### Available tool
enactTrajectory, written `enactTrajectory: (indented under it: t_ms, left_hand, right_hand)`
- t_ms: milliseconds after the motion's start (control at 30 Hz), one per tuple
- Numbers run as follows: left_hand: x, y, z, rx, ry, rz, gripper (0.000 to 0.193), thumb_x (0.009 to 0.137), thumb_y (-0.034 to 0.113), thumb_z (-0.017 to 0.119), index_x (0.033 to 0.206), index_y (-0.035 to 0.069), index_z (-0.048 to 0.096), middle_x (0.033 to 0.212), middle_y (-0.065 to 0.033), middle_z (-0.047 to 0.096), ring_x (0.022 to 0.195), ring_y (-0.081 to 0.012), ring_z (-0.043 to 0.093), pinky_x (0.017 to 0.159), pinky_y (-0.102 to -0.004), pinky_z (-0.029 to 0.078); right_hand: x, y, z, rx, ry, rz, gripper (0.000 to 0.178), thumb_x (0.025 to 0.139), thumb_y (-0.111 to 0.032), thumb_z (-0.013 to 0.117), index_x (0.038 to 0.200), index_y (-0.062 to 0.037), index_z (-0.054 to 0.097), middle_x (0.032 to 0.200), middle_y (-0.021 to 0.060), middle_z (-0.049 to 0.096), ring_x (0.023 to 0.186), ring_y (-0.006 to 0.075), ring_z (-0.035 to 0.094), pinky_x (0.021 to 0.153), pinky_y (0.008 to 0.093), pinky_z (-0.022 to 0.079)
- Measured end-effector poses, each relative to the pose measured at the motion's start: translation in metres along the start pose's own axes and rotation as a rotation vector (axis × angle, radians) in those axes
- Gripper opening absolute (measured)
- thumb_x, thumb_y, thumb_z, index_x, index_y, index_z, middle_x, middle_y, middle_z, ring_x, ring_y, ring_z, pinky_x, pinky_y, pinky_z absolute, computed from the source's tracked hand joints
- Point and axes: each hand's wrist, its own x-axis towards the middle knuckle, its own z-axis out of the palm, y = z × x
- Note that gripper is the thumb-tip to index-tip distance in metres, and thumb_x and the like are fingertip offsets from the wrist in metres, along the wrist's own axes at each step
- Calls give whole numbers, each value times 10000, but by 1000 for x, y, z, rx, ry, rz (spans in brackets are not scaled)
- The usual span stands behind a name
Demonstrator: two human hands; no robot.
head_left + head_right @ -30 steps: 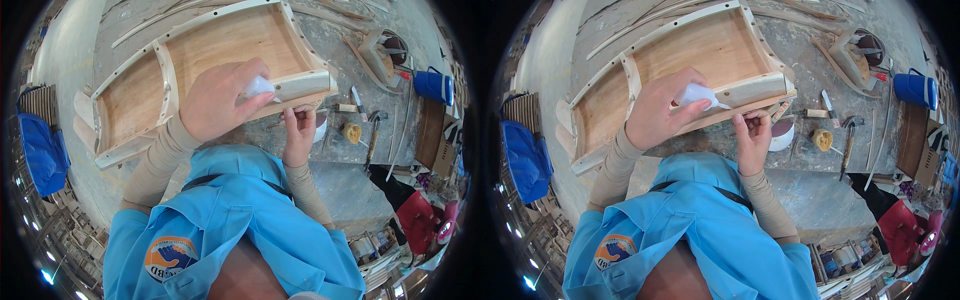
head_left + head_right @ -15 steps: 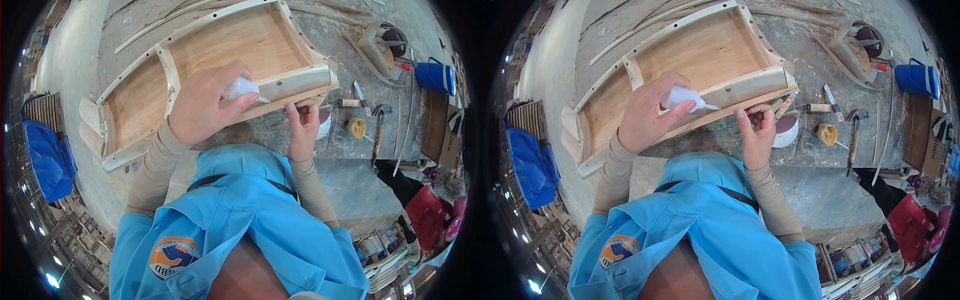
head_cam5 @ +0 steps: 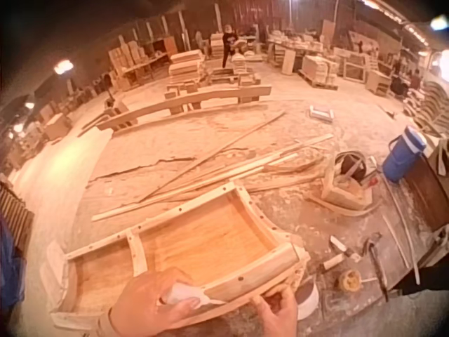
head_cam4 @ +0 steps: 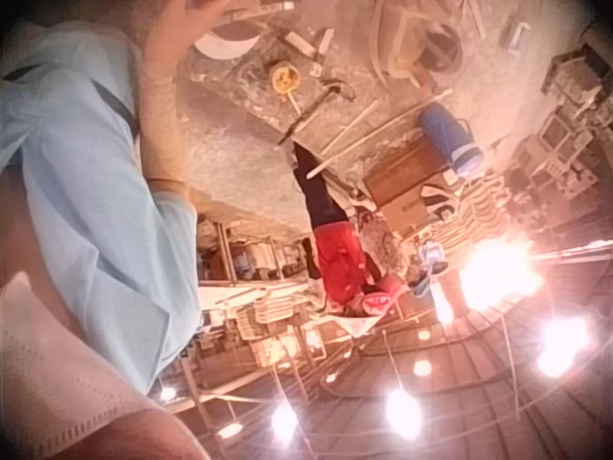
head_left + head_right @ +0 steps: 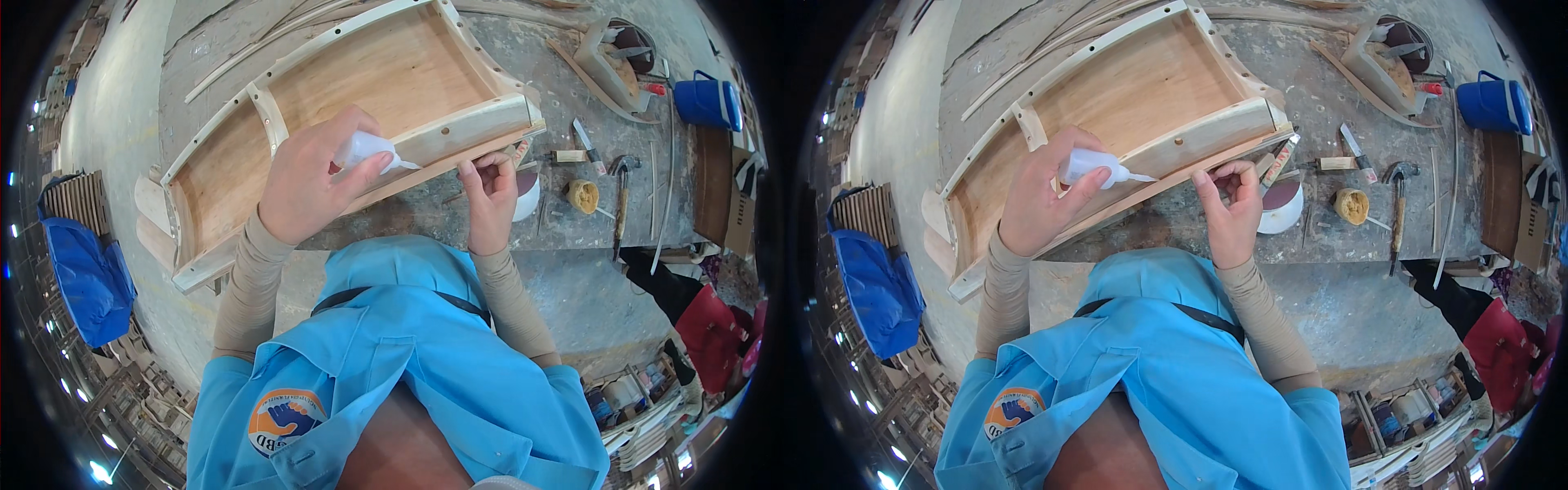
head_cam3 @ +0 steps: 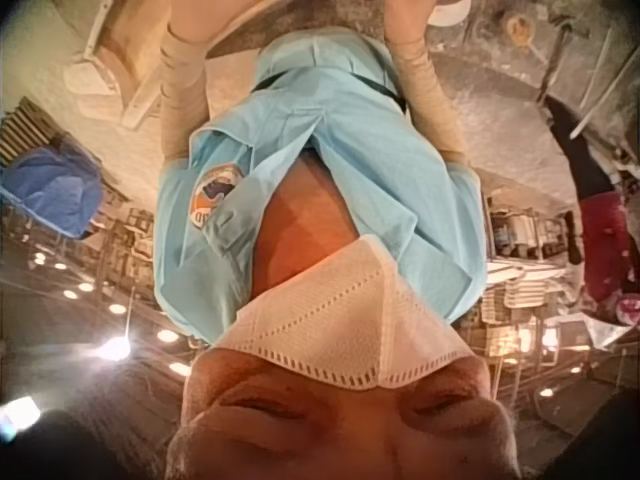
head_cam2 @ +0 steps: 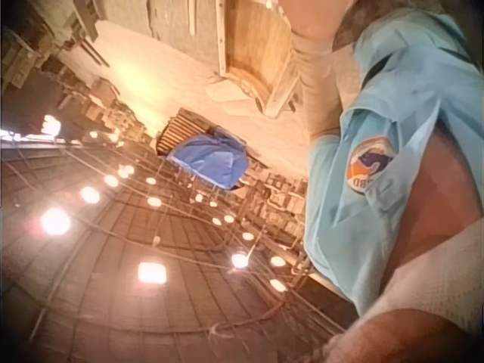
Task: The person applies glue to a wooden frame and inserts a thin wooden strip into a groove. They use a metal tool to scrape and adjust the strip, ensuring it fits properly along the edge of the frame.
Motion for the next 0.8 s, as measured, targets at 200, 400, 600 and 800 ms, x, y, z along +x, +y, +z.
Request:
enactTrajectory:
  t_ms: [200,400,600,800]
  left_hand:
    - [0,2,-6,36,-45,-39,225,886,258,718,993,95,606,753,-106,655,619,-247,603,552,-325,452]
    - [-6,-3,-8,19,-16,-79,212,910,239,702,1013,73,620,786,-90,672,648,-180,607,581,-302,460]
    - [-6,-13,-12,-25,-70,-123,203,946,205,676,1053,43,616,864,-43,663,788,-100,607,701,-253,470]
    - [-7,-20,-13,-146,-82,-236,194,973,211,651,1067,45,616,917,-20,652,829,-81,590,754,-240,461]
  right_hand:
    - [2,5,0,29,19,-29,249,921,-103,738,983,-42,505,929,20,569,871,88,545,796,236,470]
    - [2,7,1,19,28,-26,259,905,-103,754,968,-33,512,922,24,575,872,94,563,805,243,480]
    - [4,10,1,15,49,-62,278,881,-117,780,944,-23,526,891,27,592,838,99,582,779,246,492]
    - [6,11,3,-12,58,-98,307,870,-165,800,944,-24,538,861,17,603,798,92,585,740,250,499]
